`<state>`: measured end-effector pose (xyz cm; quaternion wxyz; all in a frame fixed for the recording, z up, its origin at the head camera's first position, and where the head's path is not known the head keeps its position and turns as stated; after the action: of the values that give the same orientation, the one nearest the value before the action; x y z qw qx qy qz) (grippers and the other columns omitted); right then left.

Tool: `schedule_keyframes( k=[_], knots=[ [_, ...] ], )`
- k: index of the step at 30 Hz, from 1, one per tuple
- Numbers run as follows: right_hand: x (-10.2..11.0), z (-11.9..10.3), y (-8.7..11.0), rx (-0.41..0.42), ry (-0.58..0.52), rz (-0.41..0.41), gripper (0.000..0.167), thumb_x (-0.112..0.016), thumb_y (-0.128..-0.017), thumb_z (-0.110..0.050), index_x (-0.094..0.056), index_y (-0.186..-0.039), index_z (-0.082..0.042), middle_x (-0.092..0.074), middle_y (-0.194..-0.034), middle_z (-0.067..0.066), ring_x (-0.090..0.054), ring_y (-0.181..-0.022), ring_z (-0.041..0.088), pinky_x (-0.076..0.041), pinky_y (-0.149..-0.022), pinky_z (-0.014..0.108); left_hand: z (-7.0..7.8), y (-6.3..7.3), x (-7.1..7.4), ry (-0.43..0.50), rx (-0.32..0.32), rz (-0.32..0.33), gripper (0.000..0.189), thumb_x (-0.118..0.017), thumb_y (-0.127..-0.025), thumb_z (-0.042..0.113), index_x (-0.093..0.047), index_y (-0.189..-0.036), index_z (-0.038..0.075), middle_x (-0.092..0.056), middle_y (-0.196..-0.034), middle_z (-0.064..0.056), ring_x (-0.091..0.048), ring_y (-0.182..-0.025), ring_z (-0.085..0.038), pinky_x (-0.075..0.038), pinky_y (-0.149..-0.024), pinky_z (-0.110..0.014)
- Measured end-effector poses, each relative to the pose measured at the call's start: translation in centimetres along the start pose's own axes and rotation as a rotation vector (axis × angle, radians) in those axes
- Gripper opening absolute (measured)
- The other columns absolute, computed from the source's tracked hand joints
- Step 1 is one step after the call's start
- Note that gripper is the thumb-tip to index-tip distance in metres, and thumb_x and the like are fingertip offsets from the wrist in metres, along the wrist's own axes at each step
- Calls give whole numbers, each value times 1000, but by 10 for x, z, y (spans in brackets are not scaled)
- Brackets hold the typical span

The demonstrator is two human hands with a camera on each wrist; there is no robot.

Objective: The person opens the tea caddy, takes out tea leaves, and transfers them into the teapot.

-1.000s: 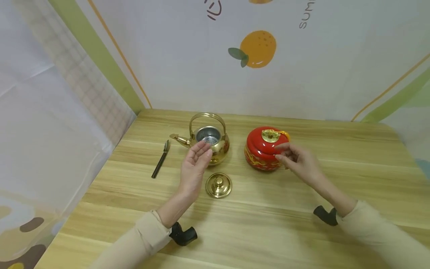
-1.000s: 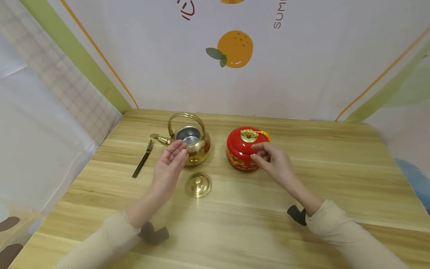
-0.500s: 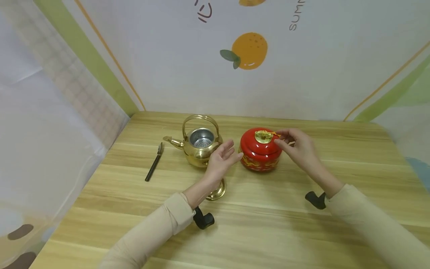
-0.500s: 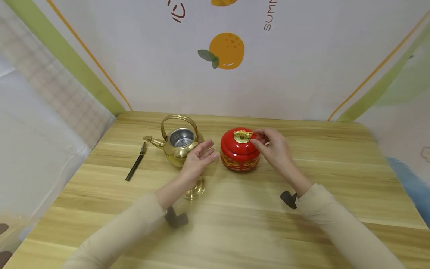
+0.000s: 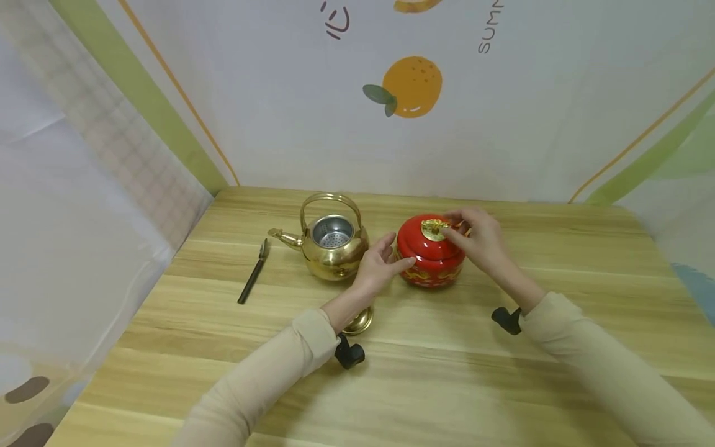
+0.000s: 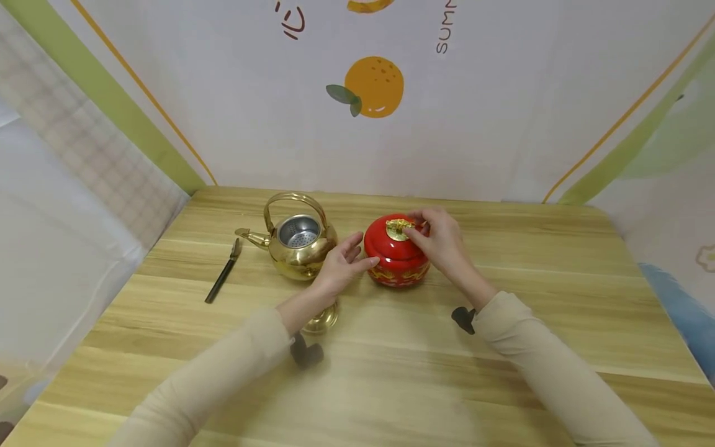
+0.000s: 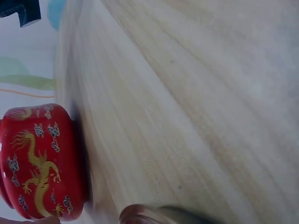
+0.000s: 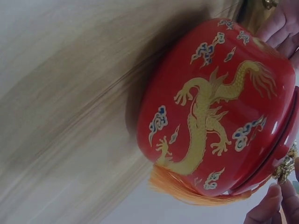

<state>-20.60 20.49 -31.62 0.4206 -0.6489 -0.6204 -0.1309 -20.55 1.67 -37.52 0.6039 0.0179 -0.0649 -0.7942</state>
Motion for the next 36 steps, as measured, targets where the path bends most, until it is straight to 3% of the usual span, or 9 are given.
schedule_keyframes(
  k=[10,29,36],
  knots=[
    [-3,2,-5,-17,18,-27,24,-71,-83,-5,-67,-104,4,-66,-93,18,-55,-77,26,-43,-63,30,0,-9,-4,8,-14,-18,75,-70,-84,8,-29,-146,3,-29,-153,-10,-28,-140,-26,-32,-111,-36],
    [-8,1,-11,-1,52,-62,23,-73,-81,-6,-68,-100,5,-63,-84,16,-52,-75,24,-43,-63,30,-2,-11,-5,1,-68,-62,72,-66,-87,6,-27,-146,0,-33,-150,-13,-29,-140,-24,-28,-113,-36],
    [-8,-2,-13,30,94,-63,20,-74,-79,-5,-69,-95,6,-64,-81,17,-53,-74,25,-41,-62,29,-2,-12,-5,-1,-50,-57,73,-67,-86,6,-27,-147,2,-33,-150,-11,-30,-139,-22,-30,-112,-34]
  ],
)
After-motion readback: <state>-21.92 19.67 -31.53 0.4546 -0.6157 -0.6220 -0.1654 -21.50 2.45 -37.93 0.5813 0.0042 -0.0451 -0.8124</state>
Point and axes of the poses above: each hand's wrist, its own y-axis away from the middle knuckle, its own x-axis out of the back of the hand, z = x × y, the point moved 4 cm from there along -y, towards the middle knuckle
